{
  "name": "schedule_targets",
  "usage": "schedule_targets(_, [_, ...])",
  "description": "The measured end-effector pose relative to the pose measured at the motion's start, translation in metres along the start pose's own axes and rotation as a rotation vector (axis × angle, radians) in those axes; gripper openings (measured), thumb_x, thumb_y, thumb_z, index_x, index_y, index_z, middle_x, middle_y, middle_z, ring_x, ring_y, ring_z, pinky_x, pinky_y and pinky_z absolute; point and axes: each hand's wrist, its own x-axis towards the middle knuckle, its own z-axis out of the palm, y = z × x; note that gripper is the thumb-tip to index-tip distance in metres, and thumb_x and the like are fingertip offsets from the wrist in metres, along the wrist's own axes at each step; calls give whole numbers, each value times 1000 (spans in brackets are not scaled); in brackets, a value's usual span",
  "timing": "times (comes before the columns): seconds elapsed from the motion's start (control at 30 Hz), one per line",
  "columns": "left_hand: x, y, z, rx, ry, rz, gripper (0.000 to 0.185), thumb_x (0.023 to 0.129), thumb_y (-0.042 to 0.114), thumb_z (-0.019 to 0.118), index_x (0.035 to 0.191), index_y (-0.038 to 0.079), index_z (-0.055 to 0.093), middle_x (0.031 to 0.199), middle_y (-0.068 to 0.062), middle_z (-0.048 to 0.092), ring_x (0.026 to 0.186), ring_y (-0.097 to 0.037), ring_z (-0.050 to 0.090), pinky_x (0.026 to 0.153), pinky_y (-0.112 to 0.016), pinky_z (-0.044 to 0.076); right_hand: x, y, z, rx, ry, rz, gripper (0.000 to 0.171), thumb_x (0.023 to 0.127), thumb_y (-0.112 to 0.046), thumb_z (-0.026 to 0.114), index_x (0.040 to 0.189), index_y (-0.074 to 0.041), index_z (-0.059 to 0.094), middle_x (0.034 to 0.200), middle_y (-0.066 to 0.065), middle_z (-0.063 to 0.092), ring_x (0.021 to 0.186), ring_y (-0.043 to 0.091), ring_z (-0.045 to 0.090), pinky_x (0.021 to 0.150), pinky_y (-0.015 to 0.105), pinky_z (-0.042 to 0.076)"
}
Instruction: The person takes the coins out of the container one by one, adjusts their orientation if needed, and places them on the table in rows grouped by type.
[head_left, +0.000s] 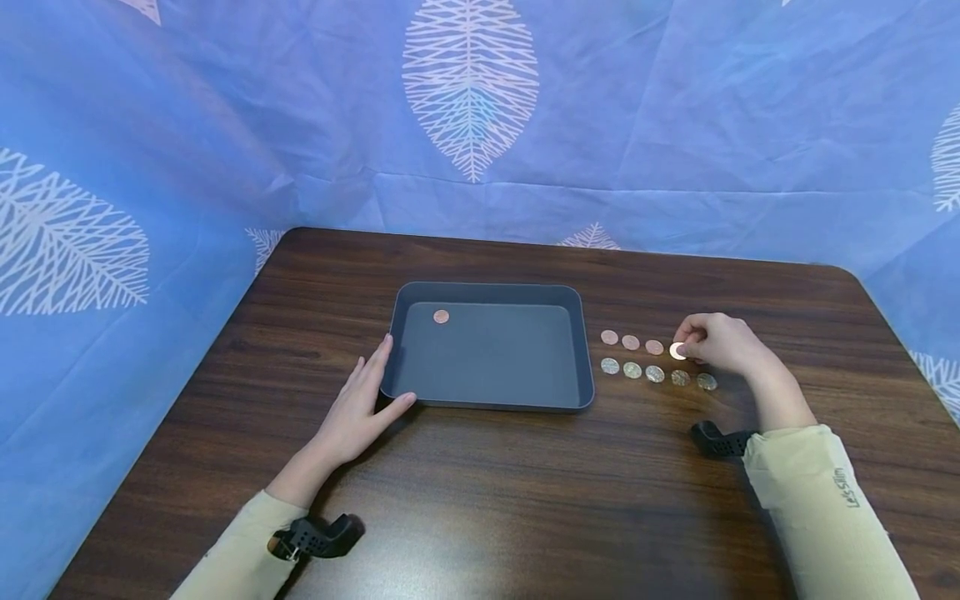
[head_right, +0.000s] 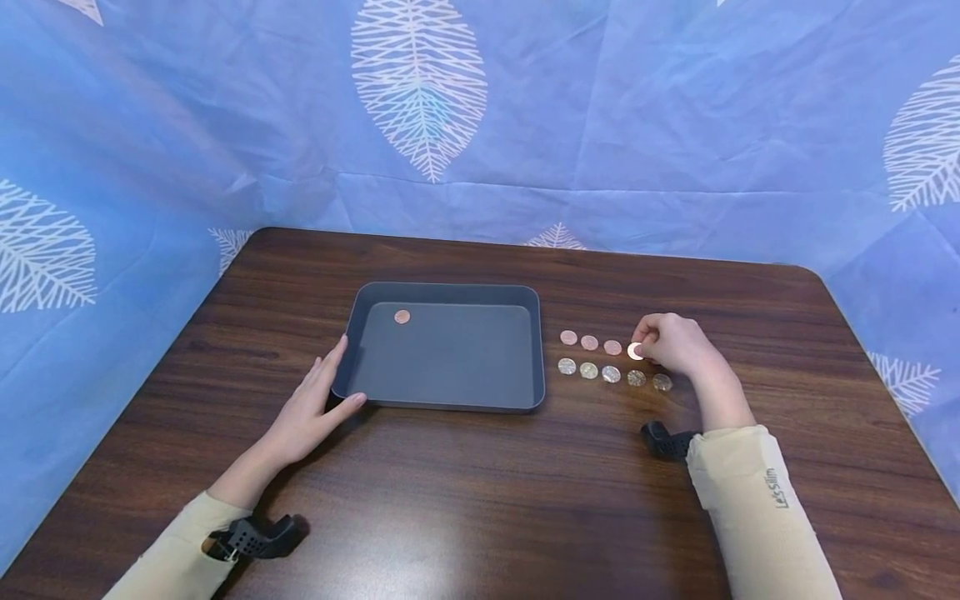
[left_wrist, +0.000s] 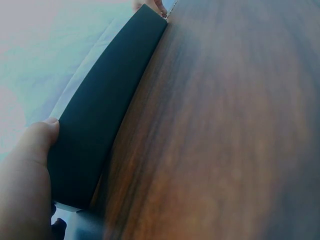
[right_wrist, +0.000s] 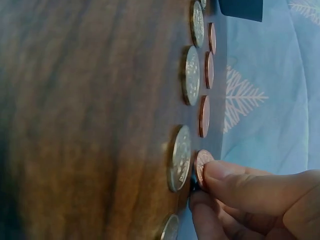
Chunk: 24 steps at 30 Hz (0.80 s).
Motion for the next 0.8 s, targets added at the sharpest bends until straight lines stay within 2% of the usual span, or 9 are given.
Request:
schedule_targets(0.2, [1, 1, -1, 1, 2, 15, 85, 95, 48, 53, 155, 16, 3, 159, -6, 9, 144, -19, 12, 115, -47, 6, 0, 0, -1, -23, 0, -1, 13, 91, -15, 66, 90, -2, 65, 77, 3, 61, 72, 21, 56, 67, 42, 45])
schedule_targets(0.4, [0, 1, -2, 1, 2, 24, 85, 95, 50, 52, 155, 15, 3, 159, -4, 7, 144, -20, 12, 115, -48, 6, 1, 0, 0, -31, 15, -11, 8, 90, -10, 65, 88, -1, 65, 76, 4, 60, 71, 23, 55, 65, 43, 45])
schedule_targets(0.57, [0, 0, -1, 2, 2, 27, 85, 95, 49, 52, 155, 15, 3, 159, -6, 8, 144, -20, 12, 115, -48, 6, -1, 0, 1, -30, 17, 3, 7, 91, -5, 59, 90, -2, 65, 77, 5, 60, 72, 24, 55, 65, 43, 43])
schedule_targets(0.8, [-1, 0, 0, -4, -2, 10, 85, 95, 50, 53, 155, 17, 3, 159, -4, 8, 144, -18, 12, 115, -47, 5, -4, -1, 4, -7, 28, 24, 12, 91, -12, 63, 93, -1, 66, 78, 5, 61, 72, 24, 55, 66, 43, 43])
